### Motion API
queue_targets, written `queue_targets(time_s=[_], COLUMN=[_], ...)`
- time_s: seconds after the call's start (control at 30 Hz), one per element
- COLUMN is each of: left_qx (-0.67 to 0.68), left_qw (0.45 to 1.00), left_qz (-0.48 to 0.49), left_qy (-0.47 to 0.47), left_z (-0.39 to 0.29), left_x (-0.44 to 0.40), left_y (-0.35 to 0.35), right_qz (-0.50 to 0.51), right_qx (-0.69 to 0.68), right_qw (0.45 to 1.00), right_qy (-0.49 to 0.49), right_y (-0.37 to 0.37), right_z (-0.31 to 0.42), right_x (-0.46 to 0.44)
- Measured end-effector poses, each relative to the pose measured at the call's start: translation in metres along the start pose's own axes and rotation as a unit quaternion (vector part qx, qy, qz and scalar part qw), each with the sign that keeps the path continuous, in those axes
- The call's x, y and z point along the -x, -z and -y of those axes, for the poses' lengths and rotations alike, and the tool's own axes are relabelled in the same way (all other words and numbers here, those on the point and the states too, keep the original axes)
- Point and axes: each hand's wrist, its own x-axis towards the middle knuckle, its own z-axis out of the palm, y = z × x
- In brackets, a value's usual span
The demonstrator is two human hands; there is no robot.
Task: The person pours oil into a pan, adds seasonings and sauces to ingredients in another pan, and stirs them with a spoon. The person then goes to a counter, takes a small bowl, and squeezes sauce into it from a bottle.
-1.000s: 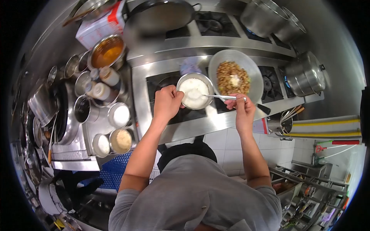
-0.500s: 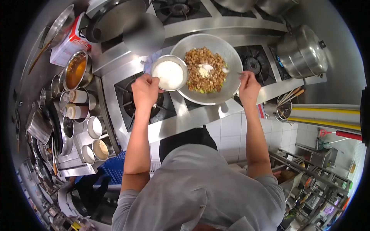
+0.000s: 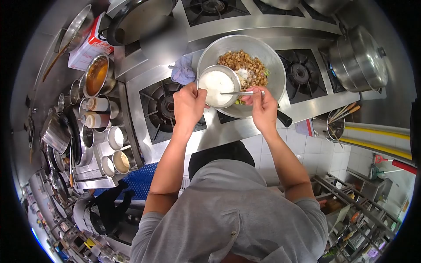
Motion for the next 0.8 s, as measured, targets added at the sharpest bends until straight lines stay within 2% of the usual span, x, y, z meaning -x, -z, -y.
queue_targets(time_s=[0.3, 0.4, 0.47, 0.53, 0.6, 0.63, 0.67, 0.73, 0.77, 0.8], left_qx=[0.037, 0.057, 0.035, 0.048, 0.024, 0.019, 0.014, 0.012, 0.010, 0.008], left_qw=[0.999, 0.997, 0.997, 0.996, 0.995, 0.995, 0.995, 0.995, 0.995, 0.995], left_qz=[0.003, -0.024, -0.043, -0.057, -0.072, -0.075, -0.077, -0.075, -0.078, -0.082], left_qy=[0.037, 0.050, 0.047, 0.054, 0.060, 0.064, 0.069, 0.066, 0.058, 0.064], left_z=[0.012, 0.013, 0.018, 0.029, 0.030, 0.032, 0.034, 0.039, 0.040, 0.039], left_x=[-0.006, -0.005, -0.003, -0.004, -0.001, -0.001, 0.000, 0.008, 0.008, 0.011], left_y=[-0.003, -0.001, 0.002, 0.007, 0.015, 0.019, 0.021, 0.021, 0.023, 0.024], right_qz=[0.006, 0.000, -0.024, -0.039, -0.078, -0.067, -0.063, -0.109, -0.122, -0.115], right_qx=[-0.038, -0.058, -0.087, -0.090, -0.032, 0.087, 0.088, 0.316, 0.258, 0.257], right_qw=[0.999, 0.998, 0.992, 0.991, 0.992, 0.986, 0.986, 0.933, 0.955, 0.956], right_qy=[0.025, 0.024, 0.093, 0.087, 0.098, 0.127, 0.126, 0.134, 0.078, 0.077], right_y=[0.031, 0.044, 0.055, 0.063, 0.069, 0.070, 0.073, 0.078, 0.078, 0.077], right_z=[0.022, 0.035, 0.035, 0.029, 0.015, 0.002, -0.006, -0.017, -0.006, 0.003], right_x=[-0.018, -0.021, -0.023, -0.023, -0.025, -0.028, -0.027, -0.024, -0.018, -0.013])
